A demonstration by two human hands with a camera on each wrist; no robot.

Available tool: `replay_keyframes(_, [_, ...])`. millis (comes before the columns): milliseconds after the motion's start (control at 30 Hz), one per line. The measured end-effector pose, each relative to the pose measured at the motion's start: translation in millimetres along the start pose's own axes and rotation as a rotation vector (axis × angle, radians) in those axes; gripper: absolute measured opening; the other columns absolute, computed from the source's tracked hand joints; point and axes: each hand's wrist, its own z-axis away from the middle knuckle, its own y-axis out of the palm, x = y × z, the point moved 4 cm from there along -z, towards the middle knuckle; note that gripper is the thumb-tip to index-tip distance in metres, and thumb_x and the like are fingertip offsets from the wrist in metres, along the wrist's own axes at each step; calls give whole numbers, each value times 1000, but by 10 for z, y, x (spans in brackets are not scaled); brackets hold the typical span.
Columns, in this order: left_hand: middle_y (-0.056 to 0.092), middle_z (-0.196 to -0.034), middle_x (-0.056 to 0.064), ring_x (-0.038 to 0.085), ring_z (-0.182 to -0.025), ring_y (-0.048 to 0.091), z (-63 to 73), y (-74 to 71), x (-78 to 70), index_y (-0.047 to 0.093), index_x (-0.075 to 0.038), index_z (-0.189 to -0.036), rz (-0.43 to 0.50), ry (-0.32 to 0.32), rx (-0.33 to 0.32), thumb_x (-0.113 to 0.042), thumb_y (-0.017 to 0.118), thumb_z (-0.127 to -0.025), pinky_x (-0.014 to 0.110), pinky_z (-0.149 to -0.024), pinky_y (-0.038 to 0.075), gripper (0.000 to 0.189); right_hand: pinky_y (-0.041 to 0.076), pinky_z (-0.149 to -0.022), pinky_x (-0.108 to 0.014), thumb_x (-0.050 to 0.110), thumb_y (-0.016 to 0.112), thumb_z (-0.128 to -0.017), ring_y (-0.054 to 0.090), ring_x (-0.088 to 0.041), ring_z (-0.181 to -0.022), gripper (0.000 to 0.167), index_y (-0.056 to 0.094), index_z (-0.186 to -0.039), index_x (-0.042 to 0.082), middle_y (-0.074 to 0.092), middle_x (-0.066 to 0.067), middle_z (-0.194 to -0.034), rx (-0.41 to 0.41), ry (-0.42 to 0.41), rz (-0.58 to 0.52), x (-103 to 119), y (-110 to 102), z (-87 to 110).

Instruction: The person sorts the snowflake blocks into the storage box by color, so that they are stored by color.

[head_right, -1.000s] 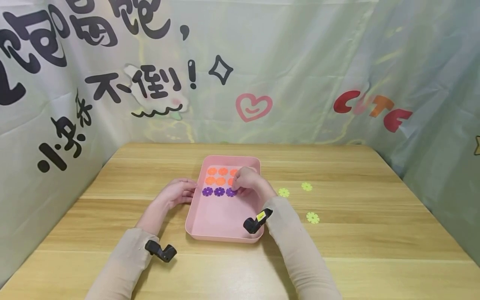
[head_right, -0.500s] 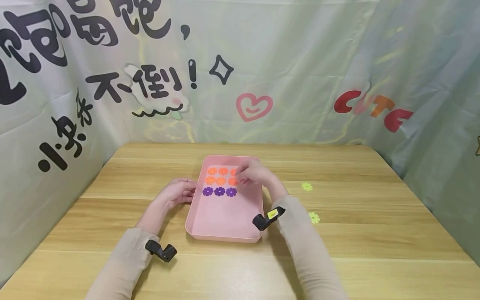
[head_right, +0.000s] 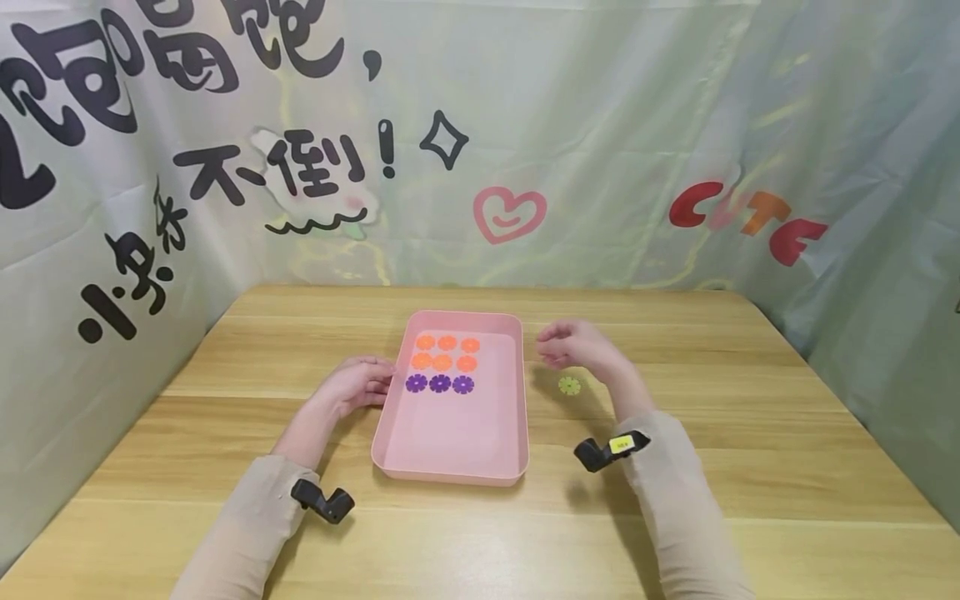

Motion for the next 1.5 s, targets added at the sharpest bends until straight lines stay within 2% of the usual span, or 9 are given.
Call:
replay_keyframes(133, [59, -78, 8, 16, -68, 57, 0, -5, 4, 53, 10, -109, -2, 2, -6, -2, 53, -89, 28, -64, 54, 23, 53, -77, -35, 5, 54, -92, 61, -19, -83, 38, 39, -118, -19, 57, -18, -99, -32, 31, 16, -162, -182, 134])
replay_keyframes(267, [59, -79, 9, 17, -69, 57, 3, -12, 9, 53, 10, -109, -8, 1, -5, -3, 52, -90, 29, -65, 54, 23, 53, -76, -33, 5, 55, -91, 60, -17, -82, 39, 40, -118, -19, 57, -16, -99, -49, 58, 51, -291, -263, 243])
replay_keyframes(433, [59, -79, 9, 17, -69, 57, 14, -15, 6, 53, 10, -109, -5, -3, -9, -3, 52, -90, 28, -65, 54, 23, 53, -73, -30, 3, 59, -88, 59, -14, -80, 36, 45, -113, -18, 60, -11, -94, -35, 70, 118, -418, -242, 282])
replay_keyframes(600, [60, -77, 8, 16, -67, 58, 11, 0, 12, 54, 10, -109, 8, -7, -5, -3, 54, -90, 29, -64, 54, 24, 48, -58, -24, 3, 64, -83, 51, -11, -68, 30, 53, -105, -14, 56, -4, -81, -35, 61, 232, -502, -190, 245])
replay_keyframes(800, [60, -76, 7, 15, -66, 58, -7, 10, 19, 55, 9, -108, 20, -16, -9, -3, 55, -89, 29, -64, 54, 23, 41, -52, -23, 3, 68, -79, 45, -11, -60, 30, 54, -101, -12, 50, -3, -73, -37, 39, 310, -495, -159, 222])
replay_keyframes(1000, [60, -75, 7, 16, -66, 58, -4, 7, 15, 54, 10, -109, 20, -10, -1, -3, 54, -89, 29, -64, 55, 24, 41, -52, -22, 3, 70, -78, 44, -12, -62, 28, 54, -98, -9, 48, -4, -76, -27, 14, 382, -456, -118, 208])
replay_keyframes(1333, [60, -76, 8, 16, -66, 58, -10, -5, 10, 54, 9, -108, 22, -7, 2, -3, 55, -89, 29, -64, 55, 22, 38, -51, -23, 8, 72, -78, 42, -12, -62, 27, 56, -96, -5, 48, -3, -77, -37, -5, 422, -431, -52, 171])
replay_keyframes(1500, [60, -75, 8, 15, -66, 58, -18, -11, 9, 54, 9, -106, 21, -7, 1, -3, 54, -89, 28, -62, 54, 20, 38, -56, -24, 8, 72, -78, 43, -14, -67, 27, 57, -96, -5, 50, -4, -79, -54, -19, 445, -418, -24, 143])
